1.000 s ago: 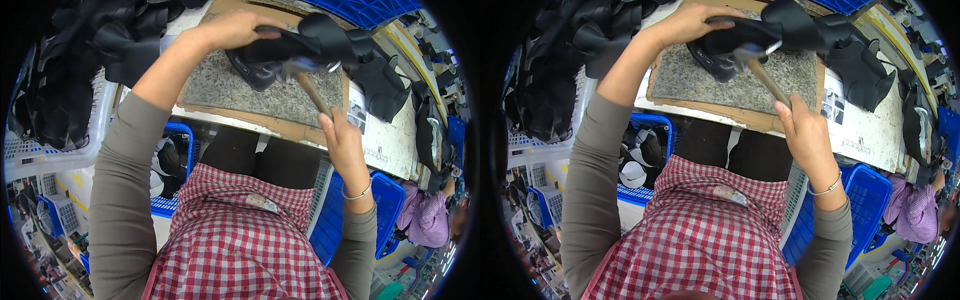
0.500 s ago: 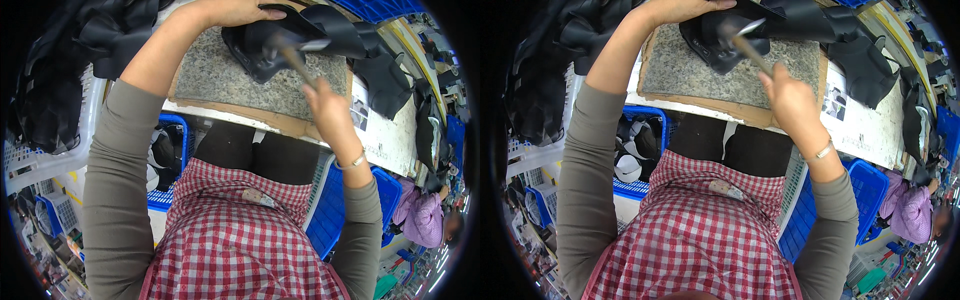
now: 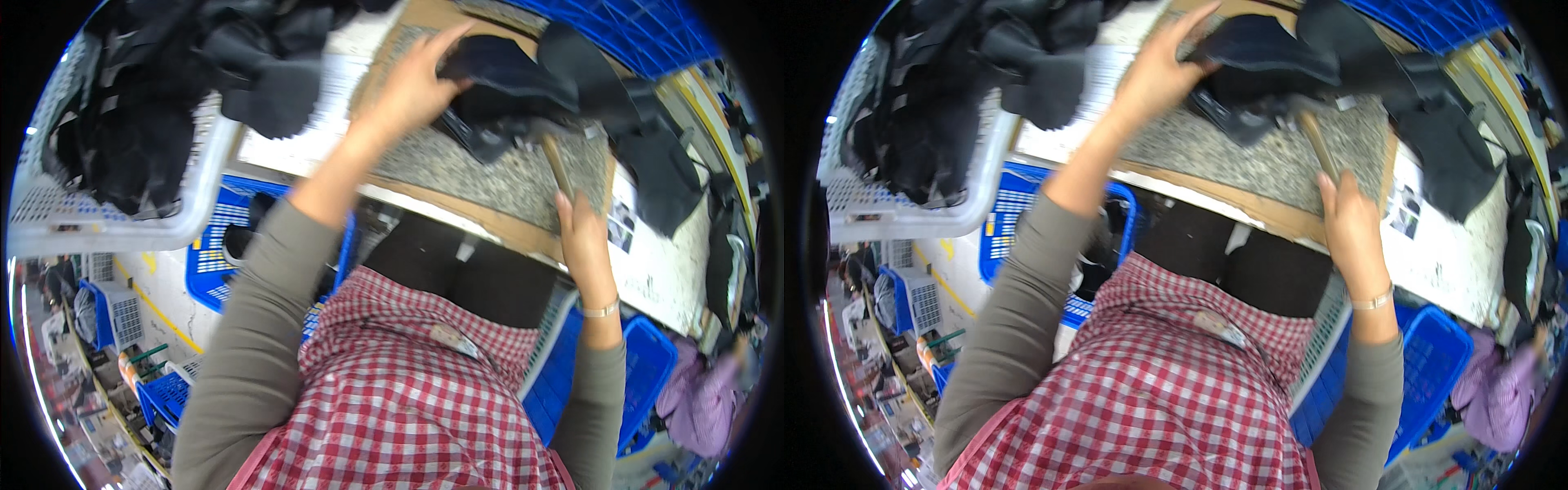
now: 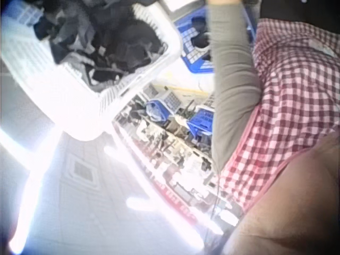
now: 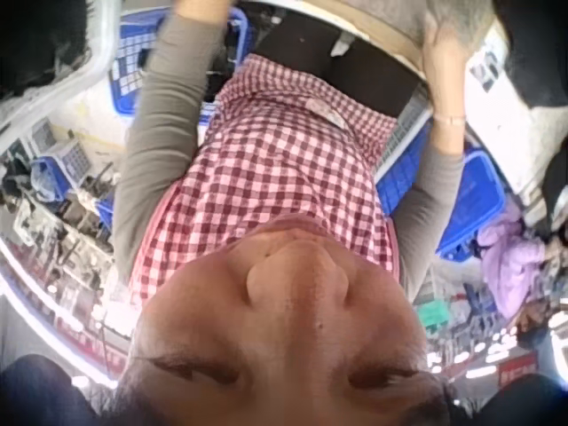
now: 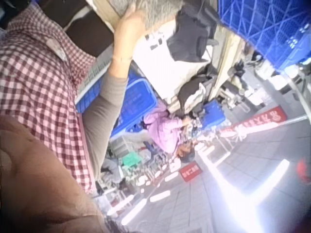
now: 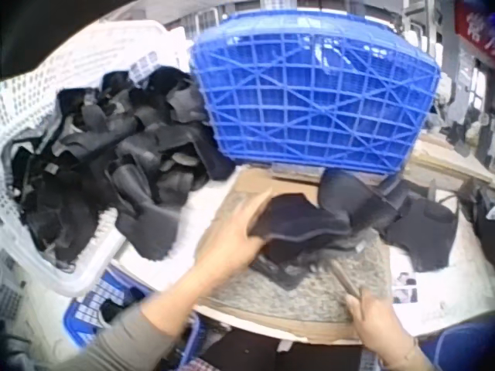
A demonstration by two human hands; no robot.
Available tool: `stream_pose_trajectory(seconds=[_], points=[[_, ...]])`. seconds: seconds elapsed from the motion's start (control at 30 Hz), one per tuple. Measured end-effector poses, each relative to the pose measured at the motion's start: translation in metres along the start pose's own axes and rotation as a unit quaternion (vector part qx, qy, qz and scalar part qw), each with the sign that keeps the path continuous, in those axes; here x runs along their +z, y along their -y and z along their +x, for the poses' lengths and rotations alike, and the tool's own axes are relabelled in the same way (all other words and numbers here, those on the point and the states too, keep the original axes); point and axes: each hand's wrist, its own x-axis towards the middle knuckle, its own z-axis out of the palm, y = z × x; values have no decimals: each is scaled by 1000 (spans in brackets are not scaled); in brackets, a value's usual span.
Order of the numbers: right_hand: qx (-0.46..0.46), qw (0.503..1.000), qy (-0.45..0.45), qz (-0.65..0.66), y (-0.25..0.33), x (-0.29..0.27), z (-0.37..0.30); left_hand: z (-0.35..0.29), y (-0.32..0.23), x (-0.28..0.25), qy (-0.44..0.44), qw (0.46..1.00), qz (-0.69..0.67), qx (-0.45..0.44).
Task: The person repeatedly picks up black shoe parts from a white basket, places them on a work surface, and uses a hammer-like tool to tap and flatten them. Later, the person uses a small knife to trim edges of the parts. Trimmed pieces are placed into a blue basket.
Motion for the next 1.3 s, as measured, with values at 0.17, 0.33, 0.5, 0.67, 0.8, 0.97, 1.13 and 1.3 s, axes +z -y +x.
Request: stream_pose_trajectory(seconds=[0.17,0.33,0.5,0.67,0.8,0.97,1.13,1.3], points=[[-16,991,79,104,14,-4,-34,-46,-36,20,-9,986,-70,-152],[-11,961,120,250,20,-81,-84,52,-99,-94,-228,898,284,247],[-65,974,-68,206,25,-90,-82,73,-165,-47,-2,831,451,325],[-76,996,-29,30,1,-34,-50,14,-87,15,165,901,341,213],[-46,999,-7,0,-15,1,-62,-39,-28,-14,109,949,239,176],[-86,996,-33,-20,-17,25,-69,-16,-47,-16,-37,835,459,302],[-51,998,-46,-14,-14,26,-59,-18,-69,0,94,830,369,409],[-44,998,-1,42,-4,-22,-45,-54,-43,1,226,919,295,132]])
